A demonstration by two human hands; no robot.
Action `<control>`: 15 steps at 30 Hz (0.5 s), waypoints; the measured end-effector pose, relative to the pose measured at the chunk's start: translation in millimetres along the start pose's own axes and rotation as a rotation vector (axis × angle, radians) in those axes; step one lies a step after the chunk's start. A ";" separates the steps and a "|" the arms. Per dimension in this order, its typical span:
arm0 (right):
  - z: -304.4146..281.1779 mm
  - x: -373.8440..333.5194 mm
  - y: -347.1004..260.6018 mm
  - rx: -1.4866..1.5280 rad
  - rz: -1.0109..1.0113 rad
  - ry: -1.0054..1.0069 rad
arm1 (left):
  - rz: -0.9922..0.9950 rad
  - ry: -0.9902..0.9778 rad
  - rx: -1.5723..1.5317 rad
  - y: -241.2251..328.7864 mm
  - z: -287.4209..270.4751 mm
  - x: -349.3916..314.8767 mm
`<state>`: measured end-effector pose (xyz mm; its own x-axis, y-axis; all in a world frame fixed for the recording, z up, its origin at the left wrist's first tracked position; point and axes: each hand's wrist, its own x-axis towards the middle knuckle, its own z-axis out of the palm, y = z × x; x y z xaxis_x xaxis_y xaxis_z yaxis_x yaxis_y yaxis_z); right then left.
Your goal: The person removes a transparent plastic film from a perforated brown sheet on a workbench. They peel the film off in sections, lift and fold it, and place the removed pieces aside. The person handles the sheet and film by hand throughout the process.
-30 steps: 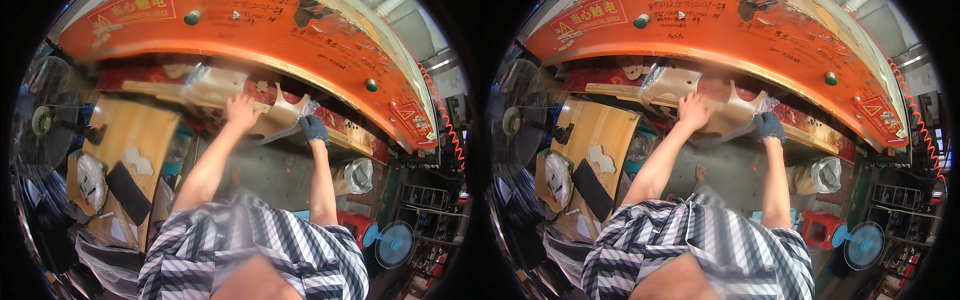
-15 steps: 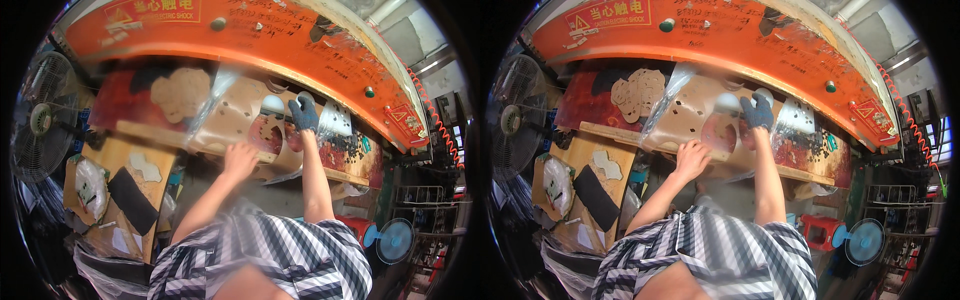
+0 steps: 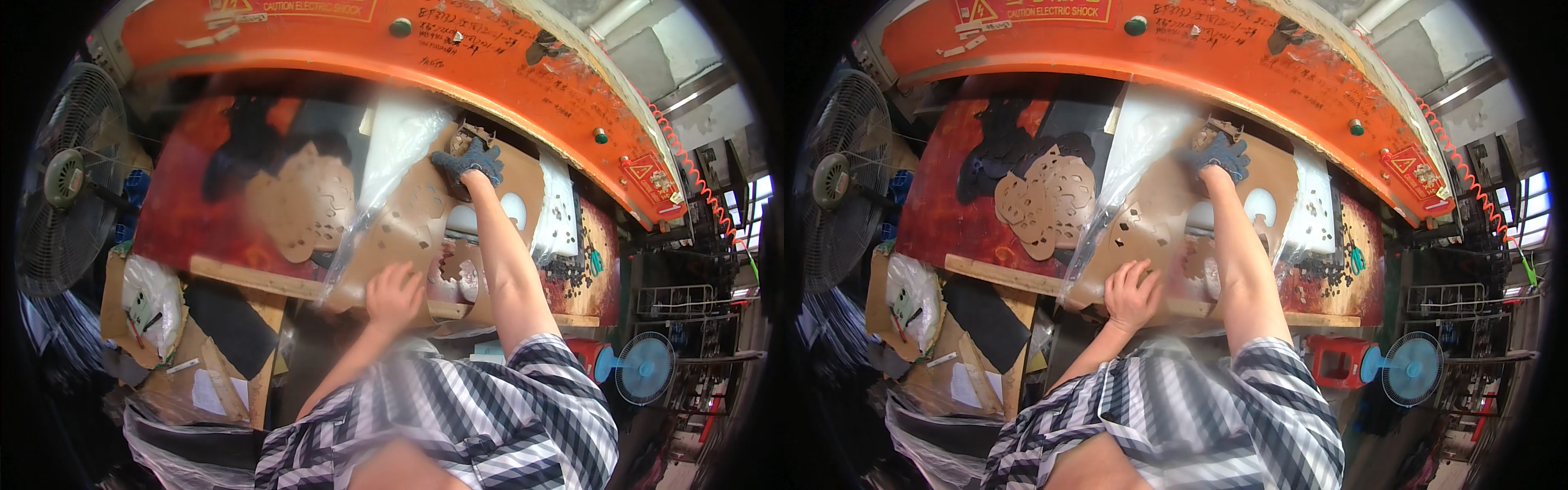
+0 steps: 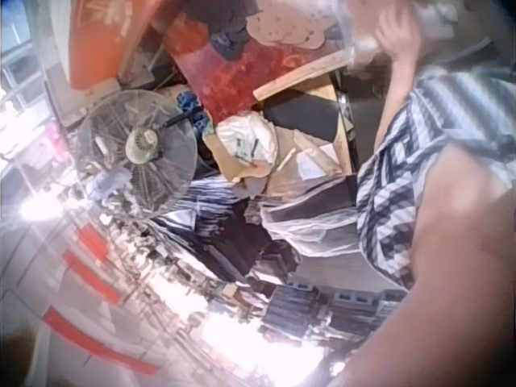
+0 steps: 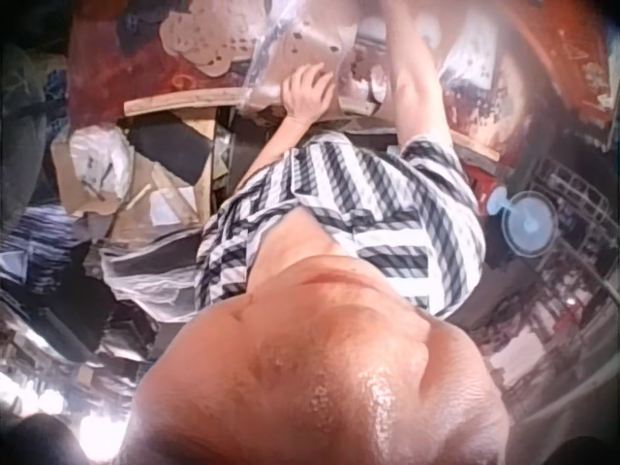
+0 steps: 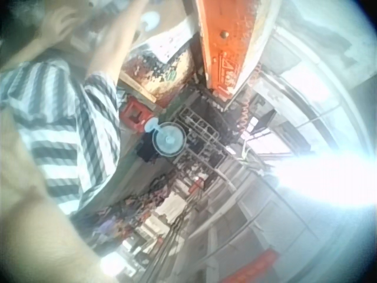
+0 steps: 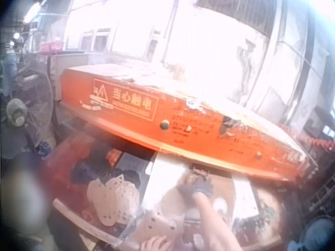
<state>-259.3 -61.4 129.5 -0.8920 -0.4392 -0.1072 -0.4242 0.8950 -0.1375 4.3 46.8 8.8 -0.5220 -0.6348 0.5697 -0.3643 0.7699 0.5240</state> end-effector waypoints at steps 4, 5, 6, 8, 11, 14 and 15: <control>6.1 -9.8 13.2 -0.024 -0.040 0.012 | 0.003 0.017 0.016 6.4 -11.7 -15.6; 7.8 -8.0 20.5 0.044 -0.067 0.011 | -0.002 0.035 0.029 7.2 -13.6 -17.1; 9.2 -5.3 29.1 0.103 -0.085 0.012 | 0.006 0.056 0.054 7.9 -14.8 -18.5; 11.2 1.4 48.4 0.347 -0.148 -0.027 | -0.030 0.057 0.057 9.2 -15.7 -20.6; 7.5 7.7 87.4 0.912 -0.209 -0.084 | -0.057 -0.035 0.045 11.1 -12.8 -22.3; -1.4 6.5 126.3 1.533 -0.121 -0.417 | -0.075 -0.099 0.006 11.2 -11.7 -18.2; -3.2 5.6 134.2 1.591 -0.209 -0.495 | -0.077 -0.108 -0.006 10.9 -13.9 -15.0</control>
<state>-321.7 56.5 113.6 -0.5815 -0.7897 -0.1953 0.3247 -0.0052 -0.9458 18.9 63.8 14.8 -0.5729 -0.6812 0.4558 -0.4024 0.7182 0.5676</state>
